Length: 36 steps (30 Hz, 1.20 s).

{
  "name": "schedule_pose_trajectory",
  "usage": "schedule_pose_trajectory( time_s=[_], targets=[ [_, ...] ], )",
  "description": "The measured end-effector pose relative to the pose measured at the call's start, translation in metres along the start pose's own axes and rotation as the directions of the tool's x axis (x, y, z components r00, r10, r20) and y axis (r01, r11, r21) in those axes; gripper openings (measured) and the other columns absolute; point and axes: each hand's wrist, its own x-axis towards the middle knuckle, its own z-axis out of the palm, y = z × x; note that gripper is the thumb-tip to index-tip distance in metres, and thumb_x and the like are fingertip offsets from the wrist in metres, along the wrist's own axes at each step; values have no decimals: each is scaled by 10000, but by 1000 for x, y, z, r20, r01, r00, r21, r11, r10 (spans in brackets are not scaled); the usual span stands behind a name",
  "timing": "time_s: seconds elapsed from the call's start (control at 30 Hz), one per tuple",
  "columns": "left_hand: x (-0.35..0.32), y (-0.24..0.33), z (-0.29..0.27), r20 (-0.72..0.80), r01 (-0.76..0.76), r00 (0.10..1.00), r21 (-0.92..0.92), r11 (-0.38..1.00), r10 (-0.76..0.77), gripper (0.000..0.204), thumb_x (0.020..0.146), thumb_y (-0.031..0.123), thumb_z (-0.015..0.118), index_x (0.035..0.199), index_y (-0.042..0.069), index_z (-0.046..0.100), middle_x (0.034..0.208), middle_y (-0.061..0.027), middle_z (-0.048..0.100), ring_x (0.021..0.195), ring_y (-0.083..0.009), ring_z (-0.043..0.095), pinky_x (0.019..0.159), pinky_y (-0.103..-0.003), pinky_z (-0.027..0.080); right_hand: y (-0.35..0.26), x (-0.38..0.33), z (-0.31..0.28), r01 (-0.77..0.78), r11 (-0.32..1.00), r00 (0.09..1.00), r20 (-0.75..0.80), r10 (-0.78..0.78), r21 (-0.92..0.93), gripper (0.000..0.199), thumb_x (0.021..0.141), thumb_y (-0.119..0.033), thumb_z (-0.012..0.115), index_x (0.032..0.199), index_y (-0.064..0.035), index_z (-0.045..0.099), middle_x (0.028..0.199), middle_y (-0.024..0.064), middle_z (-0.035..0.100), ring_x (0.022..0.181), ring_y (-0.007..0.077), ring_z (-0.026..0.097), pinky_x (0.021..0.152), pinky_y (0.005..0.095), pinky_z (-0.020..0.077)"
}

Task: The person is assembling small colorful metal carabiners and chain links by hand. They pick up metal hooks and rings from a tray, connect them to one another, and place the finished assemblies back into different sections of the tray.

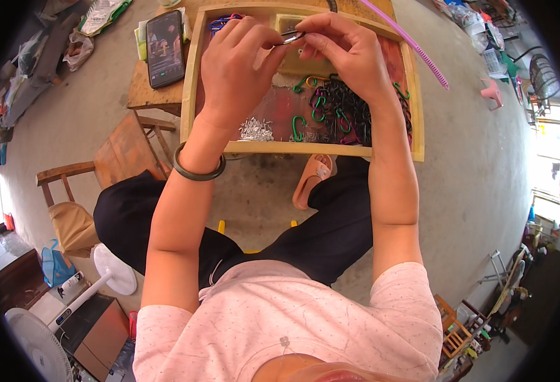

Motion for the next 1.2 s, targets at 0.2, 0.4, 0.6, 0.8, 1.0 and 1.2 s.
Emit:
schedule_pose_trajectory(
  time_s=[0.2, 0.4, 0.6, 0.8, 1.0, 1.2],
  targets=[
    [-3, -2, -14, 51, 161, 985, 32, 987, -162, 163, 822, 134, 808, 860, 62, 667, 815, -43, 669, 770, -282, 639, 698, -399, 513, -3, -4, -2, 4, 999, 998, -57, -7, -41, 147, 991, -70, 640, 1099, -8, 718, 911, 40, 754, 815, 100, 700, 740, 257, 545],
    [83, -44, -72, 494, 730, 558, 91, 677, -667, 421, 847, 252, 814, 1162, 38, 636, 1136, -131, 634, 1049, -291, 571, 901, -405, 454, 2, -11, 13, 13, 950, 998, -49, -29, -312, 165, 983, -129, 666, 1108, -41, 728, 904, 52, 757, 797, 125, 704, 735, 265, 547],
    [20, -29, -82, 52, 333, 942, -46, 942, -331, 151, 941, 155, 760, 1014, 24, 743, 865, -10, 745, 759, -88, 661, 741, -247, 526, -5, -22, 85, 233, 858, 958, 262, -120, -458, 125, 916, -115, 692, 1022, -85, 751, 895, 52, 725, 829, 207, 724, 761, 334, 567],
    [-21, -9, -110, 76, 415, 910, -116, 902, -409, 152, 894, 130, 798, 954, 17, 716, 786, -42, 720, 717, -140, 689, 692, -278, 536, 23, -24, 149, 468, 773, 829, 517, -216, -428, 241, 786, -92, 697, 976, -198, 800, 907, 40, 661, 933, 256, 676, 779, 388, 570],
    [-39, -16, -120, 102, 489, 872, -172, 855, -479, 156, 914, 137, 791, 974, 8, 725, 798, -23, 725, 718, -83, 674, 701, -244, 524, 12, -15, 158, 575, 586, 779, 601, -178, -572, 166, 793, -104, 701, 935, -157, 771, 903, 35, 657, 936, 240, 664, 809, 370, 544],
    [-46, -12, -124, 91, 481, 876, -216, 850, -473, 142, 921, 146, 785, 961, 22, 730, 782, -10, 717, 706, -75, 668, 650, -237, 502, 16, -15, 154, 563, 483, 807, 573, -145, -671, 87, 808, -108, 679, 886, -97, 718, 916, 54, 651, 940, 249, 652, 819, 390, 535]
  ],
)
